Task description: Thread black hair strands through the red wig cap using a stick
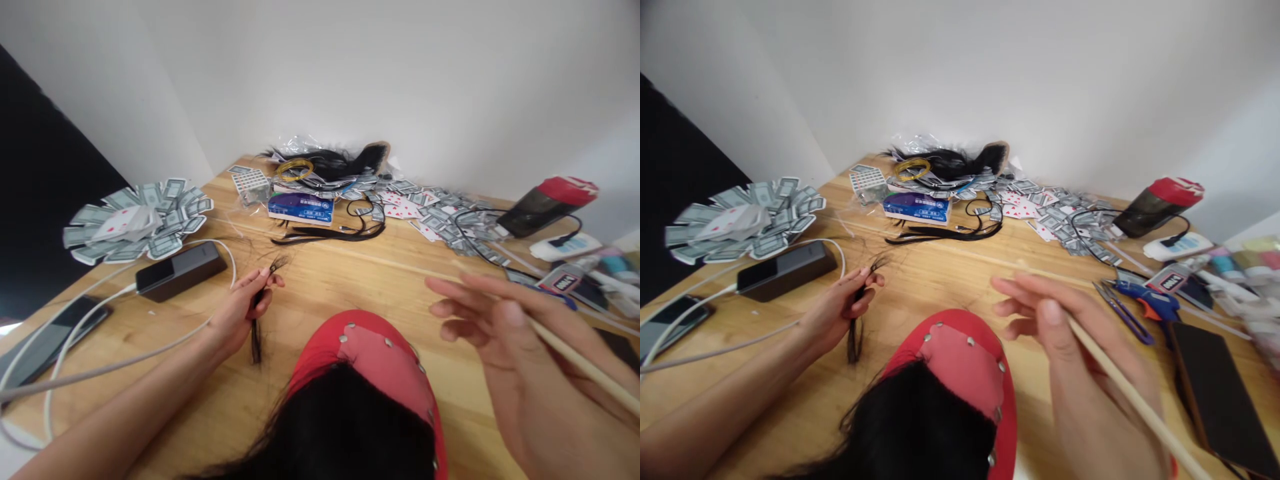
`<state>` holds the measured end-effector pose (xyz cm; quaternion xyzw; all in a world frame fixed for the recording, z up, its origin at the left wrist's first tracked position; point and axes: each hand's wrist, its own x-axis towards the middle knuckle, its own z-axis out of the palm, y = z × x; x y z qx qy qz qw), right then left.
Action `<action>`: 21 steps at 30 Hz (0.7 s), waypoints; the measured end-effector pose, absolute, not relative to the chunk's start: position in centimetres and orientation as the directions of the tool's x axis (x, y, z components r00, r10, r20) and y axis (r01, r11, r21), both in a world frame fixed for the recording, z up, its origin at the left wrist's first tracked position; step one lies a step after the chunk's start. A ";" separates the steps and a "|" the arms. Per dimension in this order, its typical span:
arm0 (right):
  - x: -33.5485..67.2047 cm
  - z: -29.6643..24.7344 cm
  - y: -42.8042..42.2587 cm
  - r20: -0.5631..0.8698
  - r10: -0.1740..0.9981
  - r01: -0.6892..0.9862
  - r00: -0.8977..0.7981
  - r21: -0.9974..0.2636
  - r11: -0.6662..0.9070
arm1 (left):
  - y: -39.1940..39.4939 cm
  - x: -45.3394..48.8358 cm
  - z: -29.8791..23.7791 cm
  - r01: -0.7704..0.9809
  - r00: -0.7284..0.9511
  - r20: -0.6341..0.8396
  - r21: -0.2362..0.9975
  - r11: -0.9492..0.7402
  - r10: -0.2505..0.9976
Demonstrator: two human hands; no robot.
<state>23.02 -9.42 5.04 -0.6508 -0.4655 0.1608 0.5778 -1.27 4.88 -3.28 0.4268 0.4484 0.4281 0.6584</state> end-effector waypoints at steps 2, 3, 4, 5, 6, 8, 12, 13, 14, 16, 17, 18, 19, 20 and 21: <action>23.6 5.8 -9.8 0.423 0.776 0.611 0.468 -0.789 0.061 | 4.7 -1.2 -3.2 -0.179 0.249 -0.230 0.944 0.278 0.941; 23.7 6.0 -10.0 0.466 0.796 0.702 0.385 -0.708 0.075 | 4.5 -1.1 -3.2 -0.175 0.260 -0.235 0.942 0.285 0.936; 23.6 6.2 -10.1 0.487 0.830 0.774 0.271 -0.623 0.113 | 4.4 -1.0 -3.2 -0.168 0.271 -0.240 0.942 0.292 0.932; 23.3 6.3 -10.2 0.490 0.859 0.817 0.147 -0.550 0.174 | 4.3 -1.0 -3.2 -0.160 0.281 -0.246 0.941 0.298 0.928; 22.9 6.1 -10.3 0.478 0.878 0.835 0.030 -0.495 0.241 | 4.2 -1.0 -3.2 -0.151 0.290 -0.251 0.941 0.303 0.924; 21.6 5.6 -10.4 0.470 0.875 0.851 -0.112 -0.410 0.329 | 4.1 -0.9 -3.3 -0.136 0.303 -0.258 0.941 0.310 0.918; 18.9 3.8 -10.2 0.495 0.844 0.884 -0.208 -0.275 0.379 | 3.9 -0.8 -3.5 -0.114 0.322 -0.267 0.941 0.318 0.908; 18.4 3.4 -10.1 0.501 0.839 0.877 -0.213 -0.279 0.390 | 3.8 -0.8 -3.5 -0.111 0.326 -0.268 0.942 0.318 0.907; 18.1 3.0 -9.9 0.498 0.835 0.862 -0.233 -0.292 0.415 | 3.8 -0.8 -3.5 -0.110 0.329 -0.267 0.942 0.317 0.906; 17.6 2.2 -9.6 0.509 0.796 0.795 -0.328 -0.307 0.524 | 3.8 -0.7 -3.6 -0.106 0.334 -0.266 0.943 0.316 0.904; 17.3 1.8 -9.6 0.511 0.759 0.752 -0.403 -0.288 0.593 | 3.8 -0.7 -3.6 -0.103 0.337 -0.266 0.943 0.316 0.903; 17.1 1.3 -9.8 0.530 0.700 0.706 -0.479 -0.242 0.666 | 3.8 -0.7 -3.7 -0.100 0.340 -0.267 0.943 0.316 0.902; 16.8 0.7 -10.1 0.535 0.643 0.664 -0.548 -0.190 0.723 | 3.8 -0.7 -3.7 -0.096 0.343 -0.268 0.944 0.317 0.900; 16.4 0.2 -10.6 0.503 0.624 0.653 -0.598 -0.146 0.743 | 3.8 -0.7 -3.7 -0.091 0.347 -0.270 0.943 0.319 0.898; 15.9 -0.2 -11.2 0.486 0.604 0.638 -0.632 -0.116 0.761 | 3.8 -0.8 -3.6 -0.086 0.350 -0.272 0.943 0.320 0.896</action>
